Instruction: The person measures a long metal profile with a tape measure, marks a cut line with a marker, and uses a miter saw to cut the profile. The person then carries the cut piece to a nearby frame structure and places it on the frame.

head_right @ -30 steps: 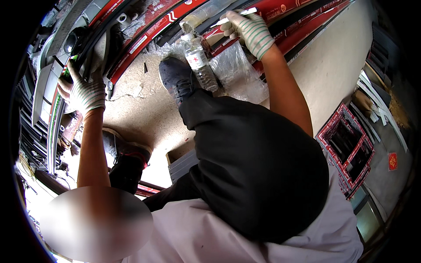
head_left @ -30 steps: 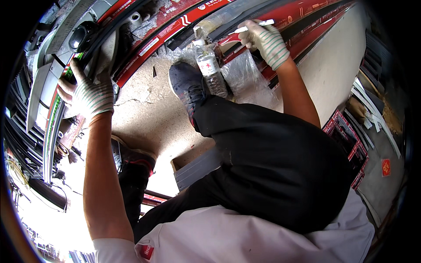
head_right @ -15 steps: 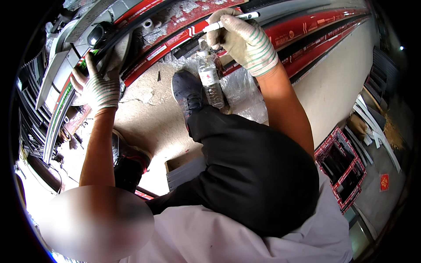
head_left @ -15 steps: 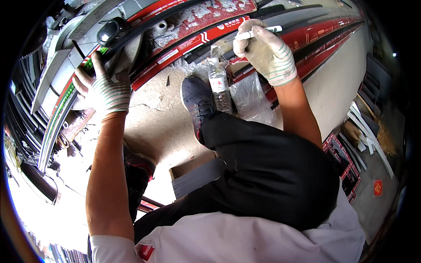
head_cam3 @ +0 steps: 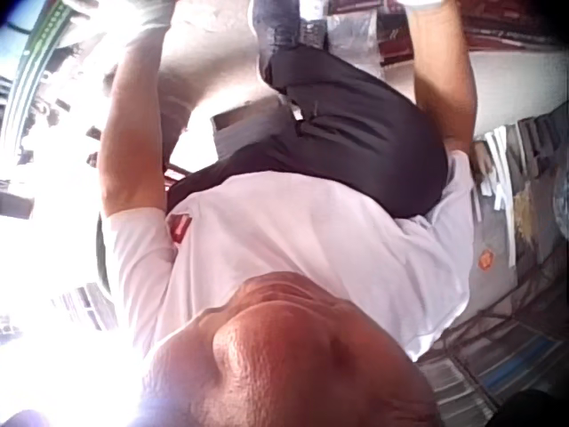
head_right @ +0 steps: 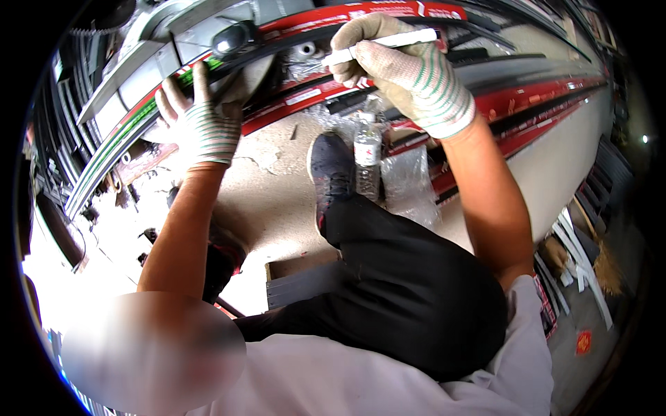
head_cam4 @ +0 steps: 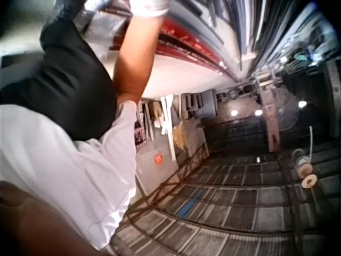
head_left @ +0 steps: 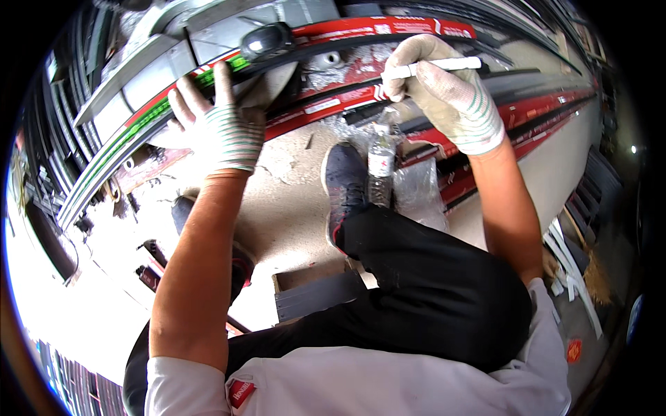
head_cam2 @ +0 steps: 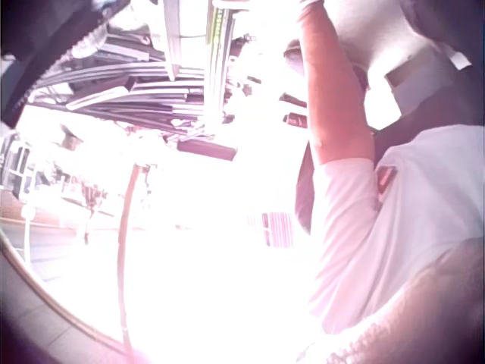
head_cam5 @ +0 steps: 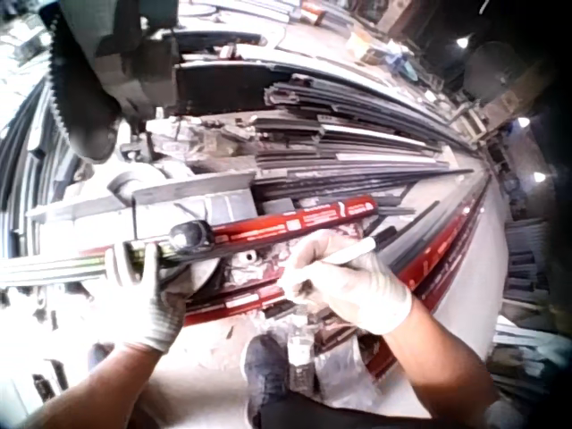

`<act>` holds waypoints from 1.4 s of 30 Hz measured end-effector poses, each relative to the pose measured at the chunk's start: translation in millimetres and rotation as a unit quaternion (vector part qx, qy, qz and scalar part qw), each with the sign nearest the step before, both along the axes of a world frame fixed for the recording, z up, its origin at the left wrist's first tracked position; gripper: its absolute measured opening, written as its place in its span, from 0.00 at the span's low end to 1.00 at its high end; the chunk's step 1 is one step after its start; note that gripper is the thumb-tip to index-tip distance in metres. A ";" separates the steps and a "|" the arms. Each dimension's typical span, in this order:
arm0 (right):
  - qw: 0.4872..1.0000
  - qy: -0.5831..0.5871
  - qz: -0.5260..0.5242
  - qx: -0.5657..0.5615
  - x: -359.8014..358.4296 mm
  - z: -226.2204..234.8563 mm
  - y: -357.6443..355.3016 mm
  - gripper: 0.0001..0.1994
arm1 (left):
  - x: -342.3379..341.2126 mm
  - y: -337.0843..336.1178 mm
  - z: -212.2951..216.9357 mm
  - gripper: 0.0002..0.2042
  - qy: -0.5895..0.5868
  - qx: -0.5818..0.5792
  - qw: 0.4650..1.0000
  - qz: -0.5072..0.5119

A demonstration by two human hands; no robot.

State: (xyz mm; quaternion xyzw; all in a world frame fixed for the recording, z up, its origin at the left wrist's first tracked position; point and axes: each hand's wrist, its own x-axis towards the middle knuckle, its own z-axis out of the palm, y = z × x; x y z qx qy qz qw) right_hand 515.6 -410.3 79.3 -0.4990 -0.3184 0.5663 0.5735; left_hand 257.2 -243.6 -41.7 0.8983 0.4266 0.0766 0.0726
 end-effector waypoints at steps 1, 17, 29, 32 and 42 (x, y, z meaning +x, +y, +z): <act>1.000 -0.027 0.011 0.010 -0.5 0.4 10.3 0.14 | -1.2 1.4 1.7 0.44 -0.016 -0.004 1.000 -0.005; 0.953 -0.298 0.058 -0.020 -51.5 -17.8 168.0 0.05 | -3.7 5.4 1.7 0.48 -0.033 -0.049 0.998 0.023; 0.865 -0.470 0.154 0.081 -52.2 -58.2 202.6 0.06 | -5.9 7.4 -0.7 0.48 -0.052 -0.085 0.995 0.021; 0.890 -0.416 0.183 -0.022 -61.8 -44.5 202.4 0.06 | -6.8 8.2 -2.0 0.48 -0.051 -0.087 0.995 0.021; 0.885 -0.424 0.190 -0.031 -60.3 -48.2 202.6 0.06 | -5.2 8.2 -2.2 0.50 -0.029 -0.064 0.997 0.019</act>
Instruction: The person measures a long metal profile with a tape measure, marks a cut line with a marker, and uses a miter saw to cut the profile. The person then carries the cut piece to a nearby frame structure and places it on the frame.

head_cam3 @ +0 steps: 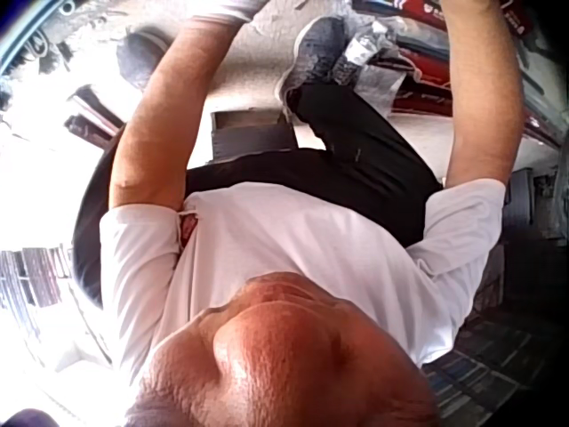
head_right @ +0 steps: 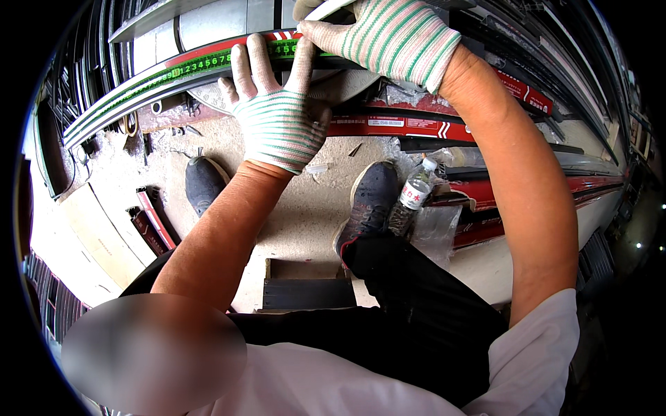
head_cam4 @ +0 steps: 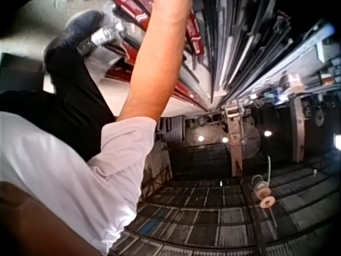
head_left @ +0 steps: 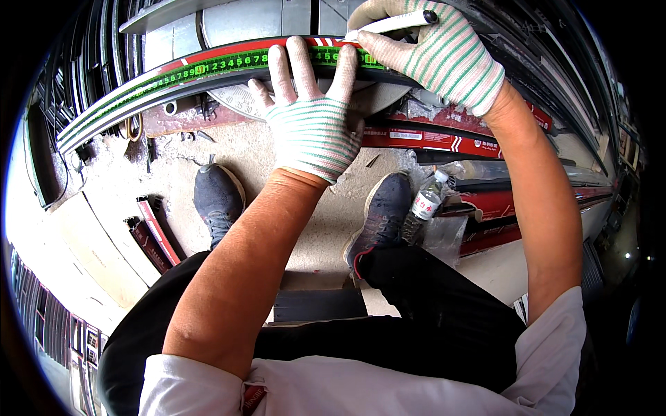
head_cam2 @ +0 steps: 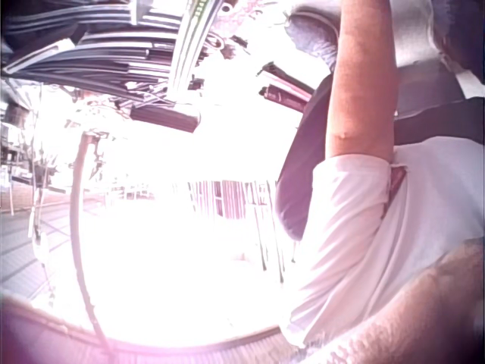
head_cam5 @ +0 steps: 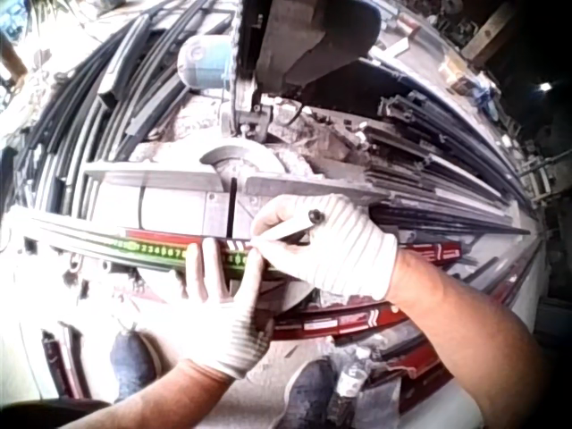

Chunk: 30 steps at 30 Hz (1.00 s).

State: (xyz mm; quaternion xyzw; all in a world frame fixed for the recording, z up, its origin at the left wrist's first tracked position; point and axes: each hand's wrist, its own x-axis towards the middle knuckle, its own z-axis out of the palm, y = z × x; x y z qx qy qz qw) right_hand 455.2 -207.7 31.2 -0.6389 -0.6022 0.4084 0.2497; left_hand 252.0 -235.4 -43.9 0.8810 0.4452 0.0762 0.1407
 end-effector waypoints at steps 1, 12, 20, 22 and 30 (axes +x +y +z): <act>1.000 0.006 -0.002 0.002 0.4 -1.3 0.0 0.06 | 0.3 -0.2 -0.3 0.50 0.000 0.001 1.000 0.000; 0.999 -0.004 -0.006 -0.036 -2.2 5.4 0.6 0.08 | 0.4 -0.4 -2.2 0.48 -0.001 0.014 1.000 0.004; 1.000 0.004 0.006 -0.016 2.0 -2.1 -0.3 0.09 | 1.1 -0.6 -2.8 0.48 -0.006 0.013 1.000 0.003; 1.000 0.005 0.008 -0.020 0.9 -0.7 0.2 0.10 | 0.6 -0.7 -2.6 0.48 -0.006 0.013 1.000 0.004; 1.000 0.000 0.005 -0.028 0.4 -2.9 0.1 0.10 | 0.7 -0.8 -2.6 0.48 -0.007 0.011 1.000 0.003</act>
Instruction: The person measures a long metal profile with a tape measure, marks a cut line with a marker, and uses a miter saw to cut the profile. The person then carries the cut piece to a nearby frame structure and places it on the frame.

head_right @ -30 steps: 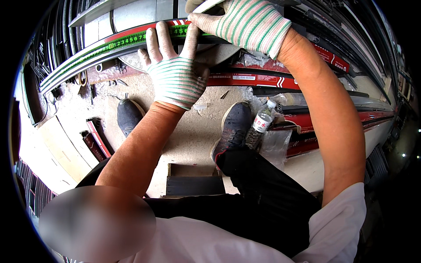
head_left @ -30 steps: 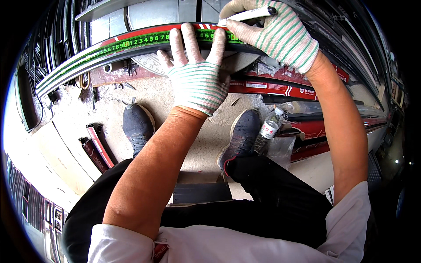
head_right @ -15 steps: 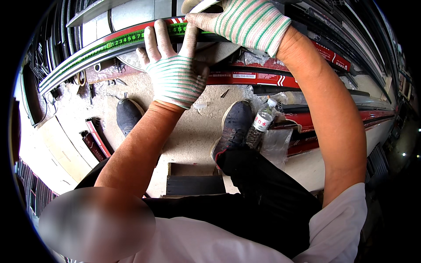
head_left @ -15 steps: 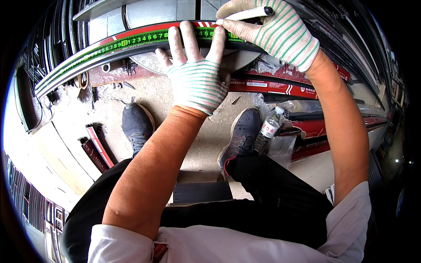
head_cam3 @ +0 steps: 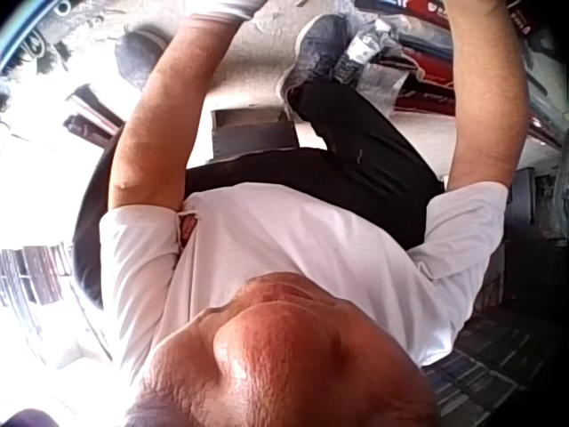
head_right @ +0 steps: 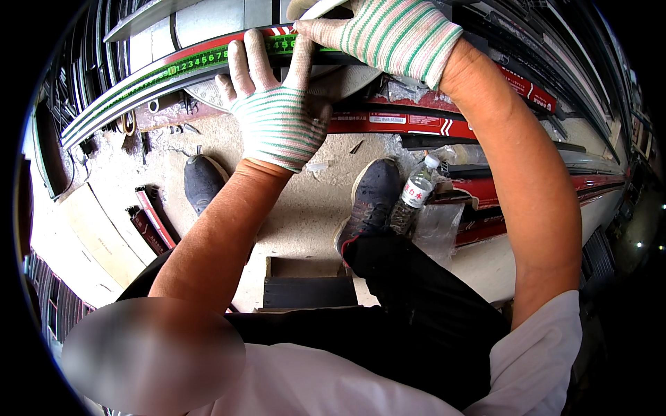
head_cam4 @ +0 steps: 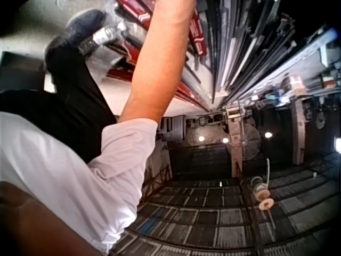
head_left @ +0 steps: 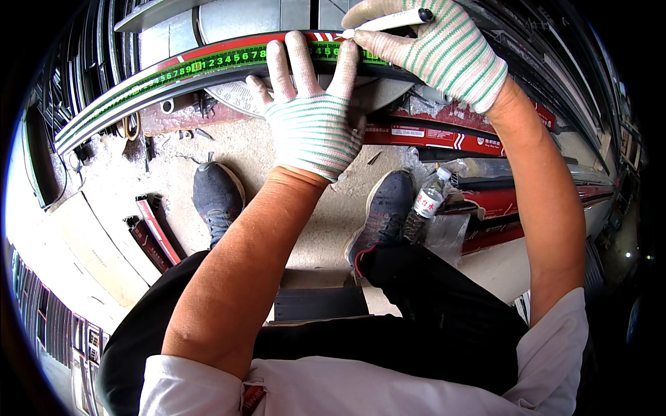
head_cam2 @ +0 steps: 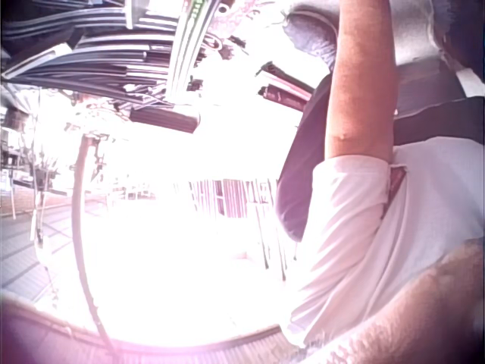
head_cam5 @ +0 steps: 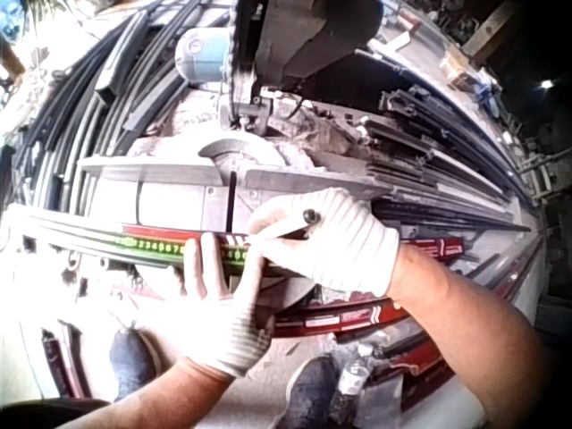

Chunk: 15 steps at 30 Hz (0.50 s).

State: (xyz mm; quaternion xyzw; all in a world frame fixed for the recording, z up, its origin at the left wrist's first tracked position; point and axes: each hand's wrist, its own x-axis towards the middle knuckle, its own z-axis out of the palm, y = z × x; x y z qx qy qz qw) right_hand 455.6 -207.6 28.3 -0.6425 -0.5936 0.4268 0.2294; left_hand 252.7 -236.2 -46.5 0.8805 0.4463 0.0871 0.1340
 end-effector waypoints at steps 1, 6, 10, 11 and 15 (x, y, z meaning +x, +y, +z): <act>1.000 0.004 0.003 0.006 0.9 -1.7 -0.4 0.09 | 0.1 -0.1 0.0 0.48 0.000 0.000 1.000 0.000; 1.000 0.019 -0.001 -0.002 1.0 -2.6 -0.3 0.09 | 0.0 0.2 0.8 0.48 0.002 0.000 1.000 -0.001; 1.000 0.005 0.005 0.002 0.2 -0.7 0.8 0.10 | 0.2 0.3 0.3 0.47 -0.003 0.001 1.000 0.000; 1.000 0.008 0.004 0.003 0.4 -1.3 0.7 0.10 | 0.2 0.1 0.0 0.47 -0.004 0.002 1.000 -0.001; 1.000 0.016 -0.002 -0.005 -0.3 -1.1 1.1 0.10 | 0.0 0.1 -0.9 0.47 -0.009 0.006 1.000 0.000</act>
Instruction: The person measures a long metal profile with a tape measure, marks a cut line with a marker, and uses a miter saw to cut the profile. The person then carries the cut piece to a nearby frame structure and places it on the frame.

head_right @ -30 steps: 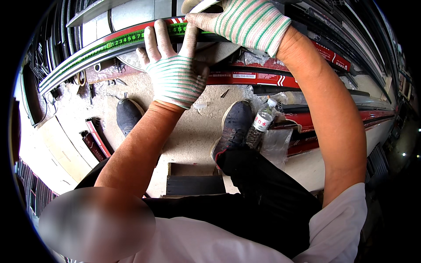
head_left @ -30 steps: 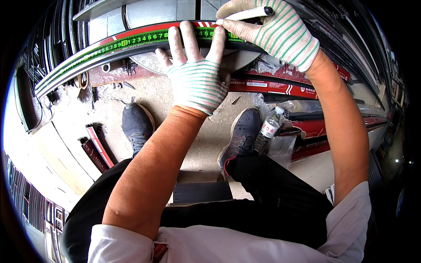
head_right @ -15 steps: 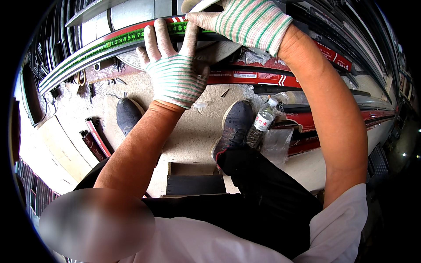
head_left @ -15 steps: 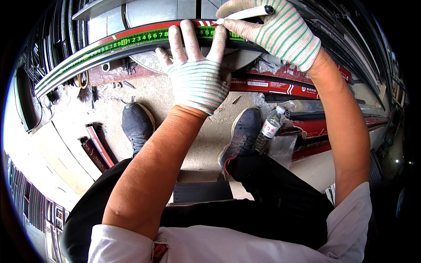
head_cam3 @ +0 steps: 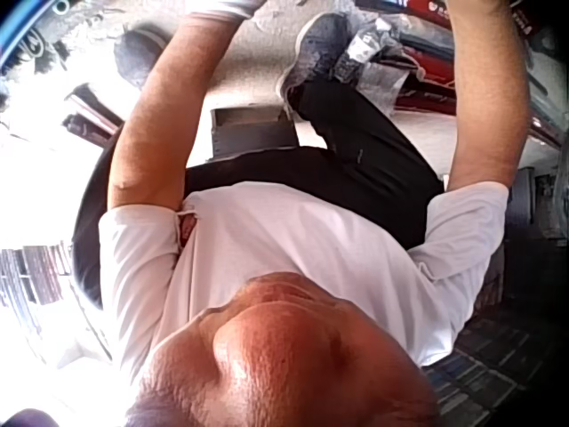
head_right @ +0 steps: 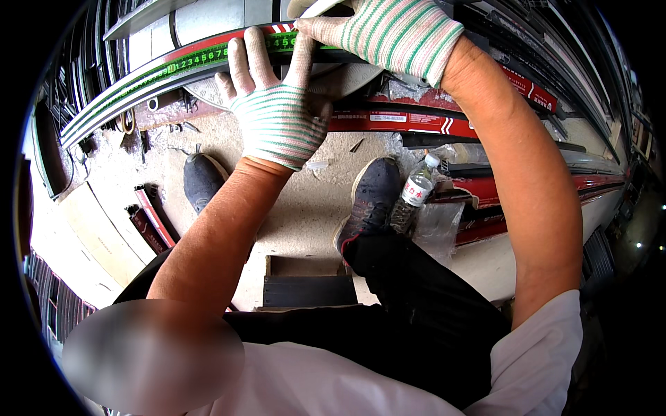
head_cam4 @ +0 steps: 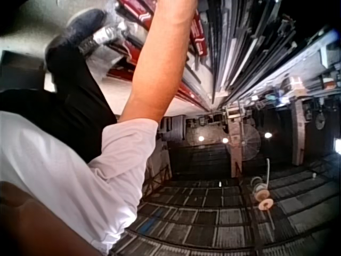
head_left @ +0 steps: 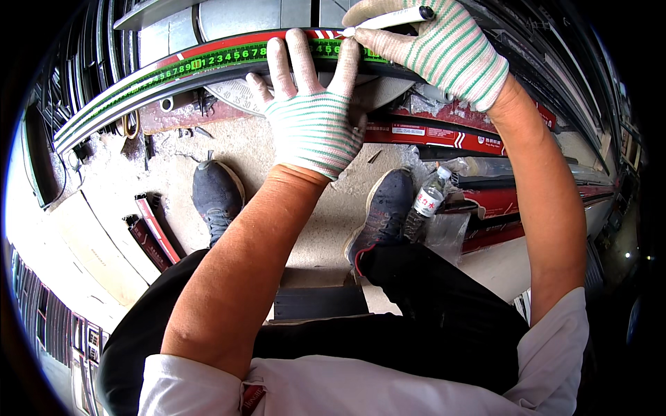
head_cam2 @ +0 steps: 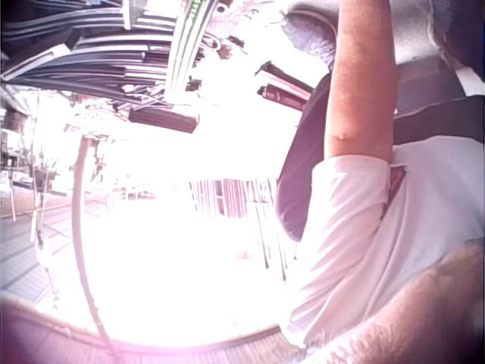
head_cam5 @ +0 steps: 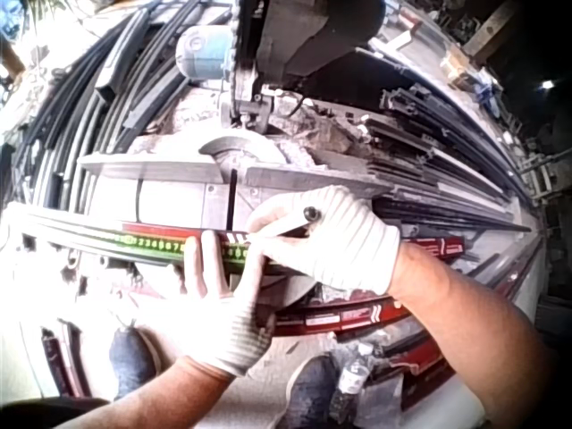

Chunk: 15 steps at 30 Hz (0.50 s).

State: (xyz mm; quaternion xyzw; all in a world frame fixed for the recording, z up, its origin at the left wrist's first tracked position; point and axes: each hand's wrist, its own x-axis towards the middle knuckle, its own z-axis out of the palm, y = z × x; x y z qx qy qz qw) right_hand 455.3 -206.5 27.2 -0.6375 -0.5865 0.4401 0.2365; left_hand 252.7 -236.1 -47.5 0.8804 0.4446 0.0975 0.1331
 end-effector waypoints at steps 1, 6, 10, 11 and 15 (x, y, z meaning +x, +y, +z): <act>1.000 0.001 -0.002 -0.005 -0.6 1.1 0.4 0.10 | -0.3 0.2 0.5 0.47 0.001 0.000 1.000 0.000; 1.000 0.006 -0.005 -0.008 -0.1 0.8 -0.4 0.10 | 0.3 -0.3 1.0 0.48 0.004 -0.005 1.000 -0.001; 1.000 0.005 -0.008 -0.017 -2.3 2.7 0.3 0.10 | -0.2 0.0 2.2 0.48 0.007 -0.007 1.000 0.001; 1.000 -0.002 -0.007 -0.019 -3.3 4.8 1.1 0.10 | -0.6 -0.2 2.3 0.48 0.009 -0.007 1.000 0.002; 1.000 0.010 -0.004 -0.008 0.1 0.5 0.0 0.09 | 0.0 0.0 1.3 0.47 0.010 -0.004 1.000 -0.001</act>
